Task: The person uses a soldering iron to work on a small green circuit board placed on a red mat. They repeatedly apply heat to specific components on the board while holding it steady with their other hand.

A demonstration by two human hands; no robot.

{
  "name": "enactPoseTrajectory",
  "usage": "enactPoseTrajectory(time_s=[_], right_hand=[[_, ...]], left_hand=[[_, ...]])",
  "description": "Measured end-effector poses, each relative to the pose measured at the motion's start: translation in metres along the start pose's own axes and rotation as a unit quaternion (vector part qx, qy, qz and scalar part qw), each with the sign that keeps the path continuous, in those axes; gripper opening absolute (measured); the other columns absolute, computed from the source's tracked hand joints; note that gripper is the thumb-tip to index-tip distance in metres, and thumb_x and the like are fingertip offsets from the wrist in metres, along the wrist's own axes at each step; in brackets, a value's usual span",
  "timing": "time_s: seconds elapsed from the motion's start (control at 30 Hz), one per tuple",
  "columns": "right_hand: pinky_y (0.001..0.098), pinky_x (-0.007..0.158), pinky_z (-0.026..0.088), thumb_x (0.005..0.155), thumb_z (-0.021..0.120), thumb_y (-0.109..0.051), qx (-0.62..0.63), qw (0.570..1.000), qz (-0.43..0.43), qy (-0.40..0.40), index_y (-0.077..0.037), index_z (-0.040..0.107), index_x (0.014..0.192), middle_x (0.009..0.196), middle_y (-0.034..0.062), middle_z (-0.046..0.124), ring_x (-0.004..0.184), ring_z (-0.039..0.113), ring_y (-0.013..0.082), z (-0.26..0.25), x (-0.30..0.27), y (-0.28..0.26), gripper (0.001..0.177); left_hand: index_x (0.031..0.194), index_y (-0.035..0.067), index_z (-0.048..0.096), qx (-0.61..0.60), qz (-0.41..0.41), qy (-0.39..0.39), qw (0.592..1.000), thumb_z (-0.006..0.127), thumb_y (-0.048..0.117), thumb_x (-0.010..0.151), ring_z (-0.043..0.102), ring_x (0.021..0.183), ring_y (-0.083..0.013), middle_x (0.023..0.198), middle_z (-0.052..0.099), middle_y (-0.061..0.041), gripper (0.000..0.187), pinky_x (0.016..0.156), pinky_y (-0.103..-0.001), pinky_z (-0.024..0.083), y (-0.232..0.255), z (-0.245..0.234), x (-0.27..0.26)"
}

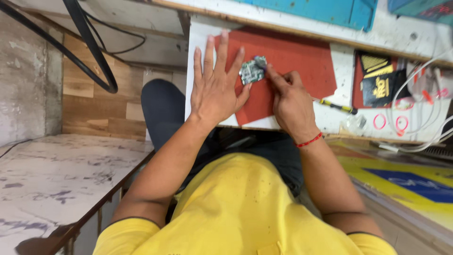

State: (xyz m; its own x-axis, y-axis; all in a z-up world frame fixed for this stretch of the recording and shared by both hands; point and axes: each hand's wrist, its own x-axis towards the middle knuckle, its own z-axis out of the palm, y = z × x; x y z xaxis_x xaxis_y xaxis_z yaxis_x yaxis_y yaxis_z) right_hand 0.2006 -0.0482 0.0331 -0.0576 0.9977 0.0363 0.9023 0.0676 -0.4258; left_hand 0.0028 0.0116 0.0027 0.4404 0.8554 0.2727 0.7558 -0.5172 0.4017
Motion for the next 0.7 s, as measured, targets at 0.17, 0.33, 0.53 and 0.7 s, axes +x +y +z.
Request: enactPoseTrajectory(time_s=[0.17,0.33,0.53,0.7], right_hand=[[0.0497,0.068,0.055,0.092,0.054,0.000,0.013,0.997,-0.032,-0.072,-0.016,0.060,0.146,0.104,0.0173,0.062,0.084,0.067,0.0394,0.001,-0.011,-0.012,0.056],[0.0498,0.071,0.055,0.092,0.052,0.003,-0.014,0.999,-0.018,-0.039,-0.016,0.063,0.145,0.109,0.0184,0.063,0.083,0.066,0.0404,-0.003,-0.002,-0.005,0.057],[0.0496,0.071,0.054,0.096,0.056,0.001,0.010,1.000,-0.006,-0.003,-0.014,0.064,0.142,0.106,0.0190,0.062,0.084,0.066,0.0400,-0.003,0.004,-0.007,0.049],[0.0490,0.070,0.055,0.090,0.056,0.004,0.006,0.998,-0.043,-0.037,-0.013,0.065,0.141,0.103,0.0197,0.061,0.082,0.066,0.0399,-0.003,-0.011,-0.011,0.055]], left_hand=[[0.139,0.009,0.064,-0.057,-0.005,-0.020,0.998,0.079,0.039,0.089,0.030,0.148,-0.0446,0.157,0.039,-0.022,0.060,0.123,-0.060,0.020,-0.006,-0.007,-0.005],[0.128,0.007,0.069,-0.079,-0.010,0.009,0.997,0.081,0.038,0.086,0.035,0.144,-0.0441,0.153,0.044,-0.021,0.053,0.123,-0.060,0.022,-0.006,-0.006,-0.011],[0.123,0.010,0.073,-0.100,-0.005,0.024,0.995,0.082,0.038,0.088,0.037,0.145,-0.0405,0.150,0.047,-0.017,0.046,0.124,-0.059,0.022,-0.011,-0.003,-0.008],[0.121,0.010,0.074,-0.106,-0.002,0.031,0.994,0.083,0.037,0.086,0.038,0.143,-0.0393,0.148,0.049,-0.017,0.046,0.123,-0.058,0.024,-0.011,-0.006,-0.008]])
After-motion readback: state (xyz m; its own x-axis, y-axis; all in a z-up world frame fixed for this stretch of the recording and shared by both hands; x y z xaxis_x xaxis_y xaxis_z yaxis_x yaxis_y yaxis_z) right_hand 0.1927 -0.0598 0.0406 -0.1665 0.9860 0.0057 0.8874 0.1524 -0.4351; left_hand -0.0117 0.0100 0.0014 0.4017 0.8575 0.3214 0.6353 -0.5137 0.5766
